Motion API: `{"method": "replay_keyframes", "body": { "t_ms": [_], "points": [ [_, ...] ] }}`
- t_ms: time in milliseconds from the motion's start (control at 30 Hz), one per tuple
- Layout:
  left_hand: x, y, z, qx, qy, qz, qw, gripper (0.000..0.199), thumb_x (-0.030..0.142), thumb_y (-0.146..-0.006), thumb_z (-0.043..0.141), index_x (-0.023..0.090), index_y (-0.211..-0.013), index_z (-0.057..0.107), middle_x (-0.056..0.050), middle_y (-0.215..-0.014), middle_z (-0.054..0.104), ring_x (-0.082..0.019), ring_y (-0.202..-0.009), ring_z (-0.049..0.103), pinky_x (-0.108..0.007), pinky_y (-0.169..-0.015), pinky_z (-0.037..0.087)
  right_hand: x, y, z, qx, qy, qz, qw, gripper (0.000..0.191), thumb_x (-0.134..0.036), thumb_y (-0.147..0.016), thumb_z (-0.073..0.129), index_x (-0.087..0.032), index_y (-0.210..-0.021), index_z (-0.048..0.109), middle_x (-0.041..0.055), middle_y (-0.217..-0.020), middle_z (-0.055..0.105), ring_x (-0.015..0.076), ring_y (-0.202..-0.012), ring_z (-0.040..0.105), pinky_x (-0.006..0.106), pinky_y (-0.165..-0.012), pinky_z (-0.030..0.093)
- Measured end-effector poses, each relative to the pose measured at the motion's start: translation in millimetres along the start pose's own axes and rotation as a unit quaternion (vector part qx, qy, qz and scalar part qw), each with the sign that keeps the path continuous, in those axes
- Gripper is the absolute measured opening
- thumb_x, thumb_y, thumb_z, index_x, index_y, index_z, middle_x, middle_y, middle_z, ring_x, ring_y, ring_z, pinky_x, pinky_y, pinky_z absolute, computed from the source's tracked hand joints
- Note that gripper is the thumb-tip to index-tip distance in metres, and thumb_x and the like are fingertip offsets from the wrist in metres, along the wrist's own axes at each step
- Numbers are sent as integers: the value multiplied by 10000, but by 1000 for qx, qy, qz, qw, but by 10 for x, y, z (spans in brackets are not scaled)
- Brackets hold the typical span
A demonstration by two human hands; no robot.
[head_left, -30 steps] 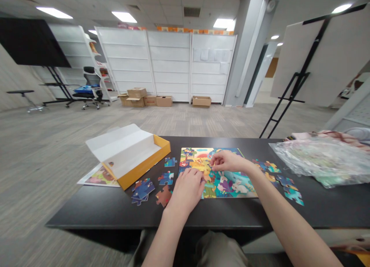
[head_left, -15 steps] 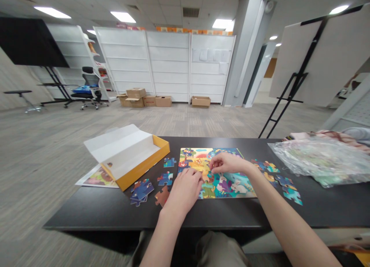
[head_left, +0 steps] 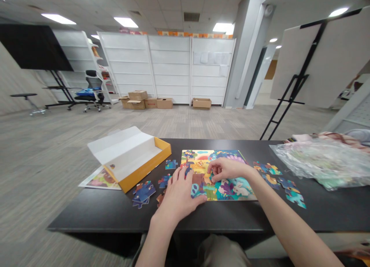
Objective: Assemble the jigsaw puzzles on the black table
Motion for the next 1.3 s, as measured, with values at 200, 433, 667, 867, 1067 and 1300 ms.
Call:
{"method": "replay_keyframes", "body": {
  "t_ms": [200, 433, 667, 867, 1067, 1300],
  "points": [
    [101, 47, 28, 9, 2, 35, 999, 664, 570, -781, 680, 313, -1373, 523, -113, -1543, 403, -369, -1489, 230, -569, -1152, 297, -78, 10, 26, 22, 21, 0, 1000, 501, -436, -662, 831, -172, -1054, 666, -49, -683, 532, 112, -602, 483, 225, -527, 341],
    [84, 48, 27, 12, -4, 36, 999, 581, 556, -798, 679, 303, -1310, 572, -105, -1438, 517, -367, -1395, 386, -537, -1114, 363, -157, 21, 55, 5, 26, -16, 1000, 440, -351, -713, 779, -185, -1108, 677, -39, -716, 548, 119, -637, 516, 229, -563, 377],
    [61, 53, 12, 15, -4, 33, 999, 596, 566, -796, 686, 318, -1325, 571, -91, -1447, 518, -354, -1395, 396, -532, -1121, 365, -102, 19, 63, -2, 6, -6, 1000, 434, -336, -704, 779, -176, -1085, 647, -57, -692, 536, 106, -604, 492, 225, -542, 371],
    [48, 48, 19, 19, -4, 34, 999, 596, 574, -785, 702, 303, -1304, 592, -91, -1423, 539, -341, -1384, 409, -515, -1127, 364, -98, 29, 65, 5, 12, 11, 1000, 383, -352, -694, 786, -178, -994, 623, -55, -687, 559, 104, -590, 496, 227, -532, 362],
    [58, 39, 3, 24, -13, 48, 998, 573, 560, -783, 717, 316, -1287, 600, -89, -1367, 563, -338, -1336, 446, -521, -1089, 391, -146, 31, 62, 15, 50, 22, 998, 358, -340, -677, 789, -179, -948, 619, -44, -703, 576, 111, -602, 505, 226, -531, 362],
    [77, 59, 16, -2, -31, 64, 997, 493, 532, -851, 669, 422, -1324, 588, -68, -1435, 519, -379, -1403, 370, -587, -1105, 338, -161, 50, 59, 15, 71, 23, 997, 362, -337, -685, 778, -184, -980, 635, -41, -695, 592, 116, -586, 516, 233, -524, 351]
  ]
}}
Point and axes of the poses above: each hand's wrist, its own y-axis away from the middle knuckle, its own z-axis out of the palm, x = y × z, the point moved 3 cm from there along -y, towards the middle knuckle
